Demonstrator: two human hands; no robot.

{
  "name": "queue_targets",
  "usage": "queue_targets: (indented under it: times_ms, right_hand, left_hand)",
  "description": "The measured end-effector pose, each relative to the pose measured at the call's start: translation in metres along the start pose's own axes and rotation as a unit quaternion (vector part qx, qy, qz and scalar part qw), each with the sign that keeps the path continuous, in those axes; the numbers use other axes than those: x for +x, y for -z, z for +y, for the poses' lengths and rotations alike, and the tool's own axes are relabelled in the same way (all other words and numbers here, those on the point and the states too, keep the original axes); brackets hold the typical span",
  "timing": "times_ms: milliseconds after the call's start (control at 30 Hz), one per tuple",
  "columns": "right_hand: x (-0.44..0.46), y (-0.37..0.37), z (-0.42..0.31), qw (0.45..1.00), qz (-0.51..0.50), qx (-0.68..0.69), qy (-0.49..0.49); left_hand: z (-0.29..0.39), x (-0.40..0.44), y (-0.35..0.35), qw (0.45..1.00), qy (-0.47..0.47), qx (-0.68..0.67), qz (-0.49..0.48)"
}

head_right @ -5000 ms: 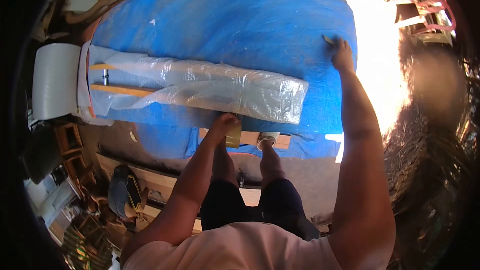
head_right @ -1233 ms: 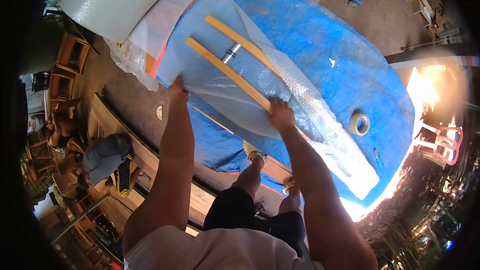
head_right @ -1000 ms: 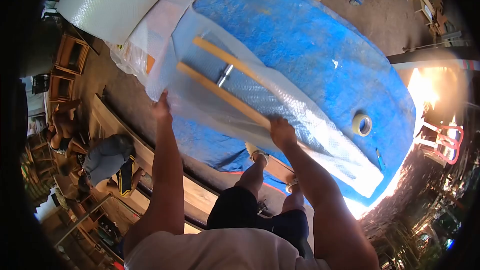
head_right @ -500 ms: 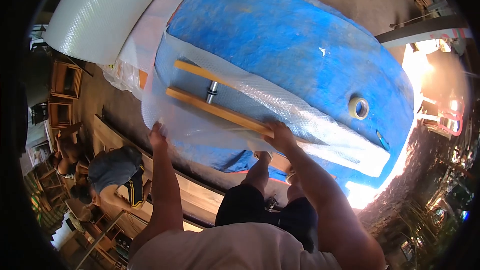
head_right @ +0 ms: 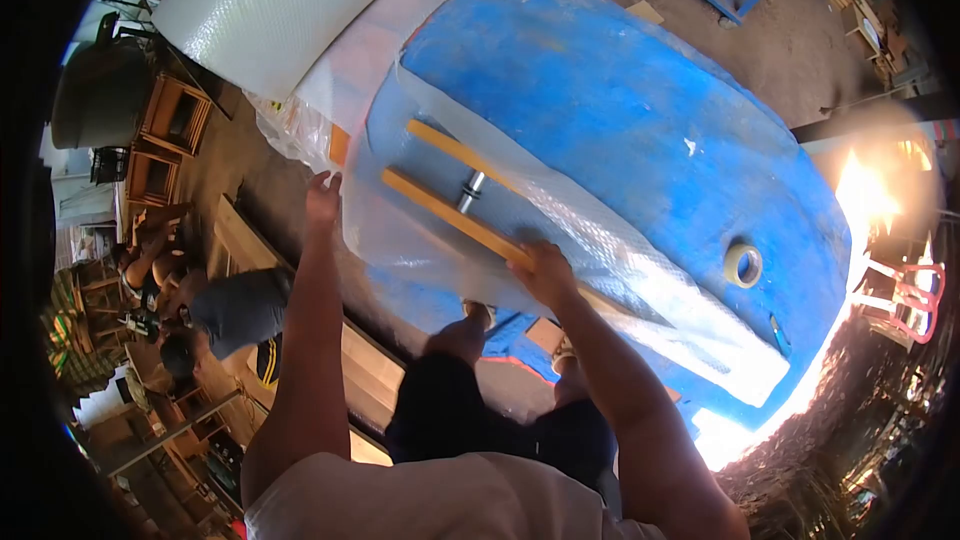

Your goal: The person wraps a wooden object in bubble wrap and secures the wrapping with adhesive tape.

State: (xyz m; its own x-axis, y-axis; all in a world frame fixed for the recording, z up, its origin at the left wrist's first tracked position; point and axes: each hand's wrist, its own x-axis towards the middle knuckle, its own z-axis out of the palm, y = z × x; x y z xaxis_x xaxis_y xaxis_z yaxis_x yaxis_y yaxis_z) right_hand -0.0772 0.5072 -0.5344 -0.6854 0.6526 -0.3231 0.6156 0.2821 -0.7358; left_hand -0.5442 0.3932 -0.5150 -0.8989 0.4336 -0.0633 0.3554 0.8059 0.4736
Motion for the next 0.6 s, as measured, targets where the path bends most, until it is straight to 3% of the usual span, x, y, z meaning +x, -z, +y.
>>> queue_targets:
  times_ms: [67, 167, 233, 267, 333, 367, 433, 567, 600]
  right_hand:
    - [0.046, -0.018, -0.016, 1.000, 0.014, 0.008, -0.015]
    - [0.121, -0.049, -0.041, 0.993, 0.104, 0.009, -0.056]
    - [0.151, -0.051, -0.070, 0.960, 0.022, 0.114, -0.255]
    - [0.167, -0.064, -0.079, 0.951, 0.112, 0.095, -0.273]
    - [0.169, -0.071, -0.087, 0.946, 0.093, 0.080, -0.301]
    - [0.170, -0.066, -0.093, 0.942, 0.080, 0.065, -0.321]
    - [0.172, -0.080, -0.084, 0.935, 0.096, 0.030, -0.340]
    - [0.166, -0.080, -0.093, 0.927, 0.126, 0.035, -0.351]
    - [0.160, -0.079, -0.093, 0.937, 0.116, 0.024, -0.328]
  left_hand:
    - [0.052, 0.032, -0.006, 0.998, -0.028, 0.036, -0.050]
    - [0.035, 0.111, -0.076, 0.996, -0.060, 0.062, -0.027]
    - [0.038, 0.115, -0.086, 0.978, -0.039, 0.129, -0.160]
    - [0.037, 0.130, -0.089, 0.977, -0.045, 0.127, -0.165]
    - [0.021, 0.141, -0.079, 0.931, -0.125, 0.192, -0.284]
    - [0.018, 0.142, -0.070, 0.930, -0.125, 0.189, -0.288]
    - [0.018, 0.134, -0.042, 0.905, -0.142, 0.031, -0.400]
    - [0.015, 0.113, -0.002, 0.926, -0.184, -0.065, -0.323]
    - [0.015, 0.111, 0.014, 0.935, -0.137, -0.102, -0.310]
